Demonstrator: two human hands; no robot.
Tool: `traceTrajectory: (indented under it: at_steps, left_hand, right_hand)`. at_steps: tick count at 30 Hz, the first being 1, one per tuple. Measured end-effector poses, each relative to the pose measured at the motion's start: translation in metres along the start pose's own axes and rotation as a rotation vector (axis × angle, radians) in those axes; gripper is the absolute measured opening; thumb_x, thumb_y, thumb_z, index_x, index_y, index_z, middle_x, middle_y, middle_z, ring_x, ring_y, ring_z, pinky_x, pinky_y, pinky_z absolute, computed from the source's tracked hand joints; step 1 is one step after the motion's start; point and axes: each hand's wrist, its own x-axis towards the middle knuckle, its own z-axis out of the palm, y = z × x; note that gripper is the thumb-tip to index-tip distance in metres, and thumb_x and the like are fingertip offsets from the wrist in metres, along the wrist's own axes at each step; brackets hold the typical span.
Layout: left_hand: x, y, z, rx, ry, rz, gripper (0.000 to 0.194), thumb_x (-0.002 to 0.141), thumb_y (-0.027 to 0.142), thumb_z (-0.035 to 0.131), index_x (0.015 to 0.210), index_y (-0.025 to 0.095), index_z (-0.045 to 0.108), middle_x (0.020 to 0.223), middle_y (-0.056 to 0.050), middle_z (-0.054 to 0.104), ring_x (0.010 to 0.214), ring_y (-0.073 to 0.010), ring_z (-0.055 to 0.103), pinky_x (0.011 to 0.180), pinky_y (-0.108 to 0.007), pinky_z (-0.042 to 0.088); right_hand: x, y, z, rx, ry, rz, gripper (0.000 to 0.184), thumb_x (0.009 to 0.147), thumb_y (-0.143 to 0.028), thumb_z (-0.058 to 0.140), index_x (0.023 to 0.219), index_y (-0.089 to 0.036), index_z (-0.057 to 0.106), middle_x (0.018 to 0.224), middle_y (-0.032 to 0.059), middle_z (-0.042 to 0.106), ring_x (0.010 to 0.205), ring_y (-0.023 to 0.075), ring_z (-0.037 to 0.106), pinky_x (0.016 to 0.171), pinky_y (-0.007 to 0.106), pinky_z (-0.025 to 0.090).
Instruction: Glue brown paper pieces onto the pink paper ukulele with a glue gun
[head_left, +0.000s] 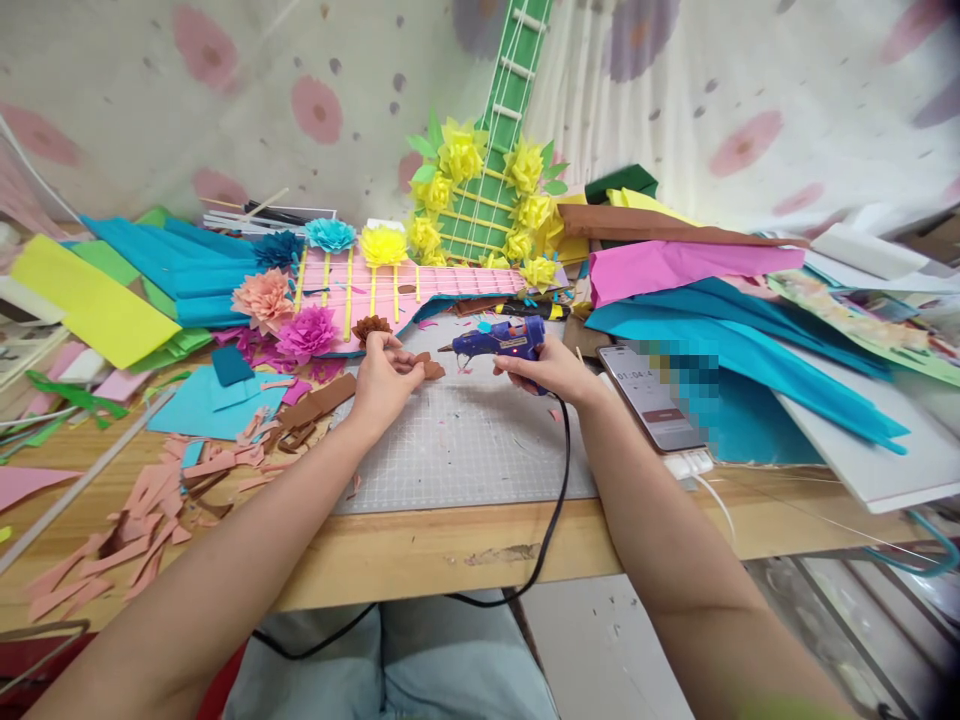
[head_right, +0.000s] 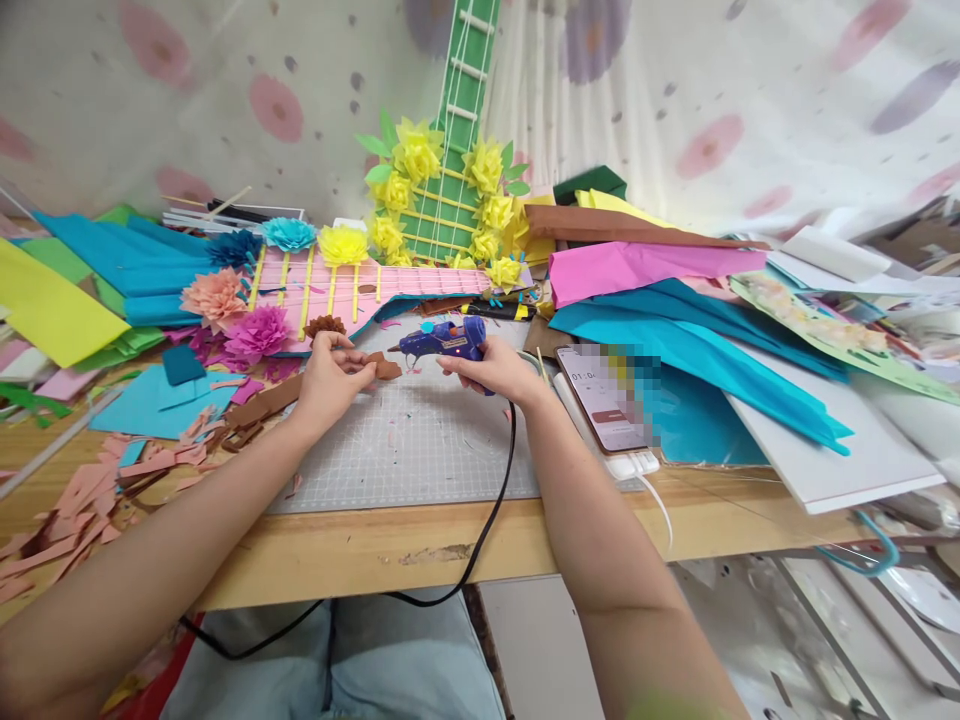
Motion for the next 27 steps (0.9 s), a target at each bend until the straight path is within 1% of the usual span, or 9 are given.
traceTrajectory:
  at_steps: [3, 6, 9, 11, 15, 18, 23, 27]
  left_hand:
    - [0.001, -0.001, 0.0, -0.043, -0.016, -0.027, 0.043, 0.061, 0.022, 0.066, 0.089, 0.024, 0.033, 0.07, 0.007, 0.058, 0.054, -0.0105, 0.059, 0.048, -0.023, 0.049]
    - [0.0, -0.001, 0.0, -0.08, -0.025, -0.034, 0.046, 0.058, 0.024, 0.068, 0.089, 0.024, 0.034, 0.069, 0.007, 0.058, 0.054, -0.0109, 0.059, 0.046, -0.023, 0.05]
    - [0.0, 0.0, 0.001, -0.105, -0.022, -0.055, 0.048, 0.056, 0.025, 0.069, 0.089, 0.024, 0.034, 0.067, 0.008, 0.057, 0.053, -0.011, 0.058, 0.046, -0.023, 0.051]
    - [-0.001, 0.0, 0.002, -0.109, -0.021, -0.058, 0.049, 0.056, 0.026, 0.069, 0.089, 0.024, 0.034, 0.067, 0.007, 0.057, 0.054, -0.0114, 0.058, 0.046, -0.024, 0.051]
    - [0.0, -0.002, 0.003, -0.061, -0.023, -0.019, 0.048, 0.058, 0.026, 0.068, 0.09, 0.024, 0.034, 0.069, 0.007, 0.058, 0.055, -0.0116, 0.059, 0.046, -0.022, 0.049]
    - [0.001, -0.004, 0.003, -0.02, -0.01, 0.008, 0.046, 0.059, 0.024, 0.067, 0.091, 0.024, 0.034, 0.069, 0.006, 0.059, 0.057, -0.0111, 0.059, 0.047, -0.021, 0.047]
    - [0.001, -0.005, 0.002, 0.006, -0.009, 0.025, 0.043, 0.061, 0.021, 0.066, 0.09, 0.023, 0.035, 0.071, 0.005, 0.06, 0.06, -0.0115, 0.06, 0.049, -0.021, 0.048]
    - [0.001, -0.005, 0.003, -0.005, -0.017, 0.025, 0.042, 0.061, 0.022, 0.065, 0.09, 0.024, 0.035, 0.07, 0.005, 0.059, 0.059, -0.0119, 0.06, 0.047, -0.021, 0.046]
  right_hand:
    - [0.005, 0.01, 0.004, -0.03, 0.017, -0.004, 0.042, 0.072, -0.058, 0.063, 0.073, -0.016, 0.061, 0.047, -0.0048, 0.045, 0.043, 0.0071, 0.041, 0.043, 0.023, 0.032]
    - [0.009, 0.016, 0.006, -0.021, 0.046, 0.004, 0.043, 0.071, -0.058, 0.064, 0.077, -0.016, 0.06, 0.05, -0.0043, 0.047, 0.044, 0.0071, 0.042, 0.043, 0.022, 0.034]
    - [0.008, 0.013, 0.004, -0.033, 0.031, -0.002, 0.041, 0.071, -0.057, 0.065, 0.08, -0.017, 0.059, 0.05, -0.0051, 0.046, 0.043, 0.0072, 0.042, 0.043, 0.022, 0.034]
    - [0.006, 0.009, 0.003, -0.062, 0.011, 0.0, 0.04, 0.07, -0.056, 0.066, 0.079, -0.018, 0.058, 0.049, -0.0055, 0.045, 0.041, 0.007, 0.041, 0.042, 0.022, 0.033]
    - [0.004, 0.005, 0.004, -0.128, -0.019, 0.006, 0.037, 0.071, -0.054, 0.067, 0.076, -0.018, 0.057, 0.05, -0.0052, 0.046, 0.042, 0.0066, 0.038, 0.04, 0.022, 0.03]
    - [0.005, 0.005, 0.005, -0.154, -0.036, -0.006, 0.035, 0.073, -0.051, 0.066, 0.078, -0.018, 0.059, 0.053, -0.004, 0.048, 0.044, 0.0064, 0.038, 0.041, 0.021, 0.03]
    - [0.005, 0.005, 0.005, -0.196, -0.05, 0.029, 0.032, 0.074, -0.048, 0.065, 0.083, -0.017, 0.061, 0.054, -0.0038, 0.048, 0.045, 0.0069, 0.039, 0.041, 0.021, 0.031]
    - [0.005, 0.005, 0.005, -0.231, -0.058, 0.05, 0.034, 0.075, -0.05, 0.065, 0.085, -0.017, 0.062, 0.053, -0.004, 0.048, 0.045, 0.0074, 0.039, 0.042, 0.021, 0.032]
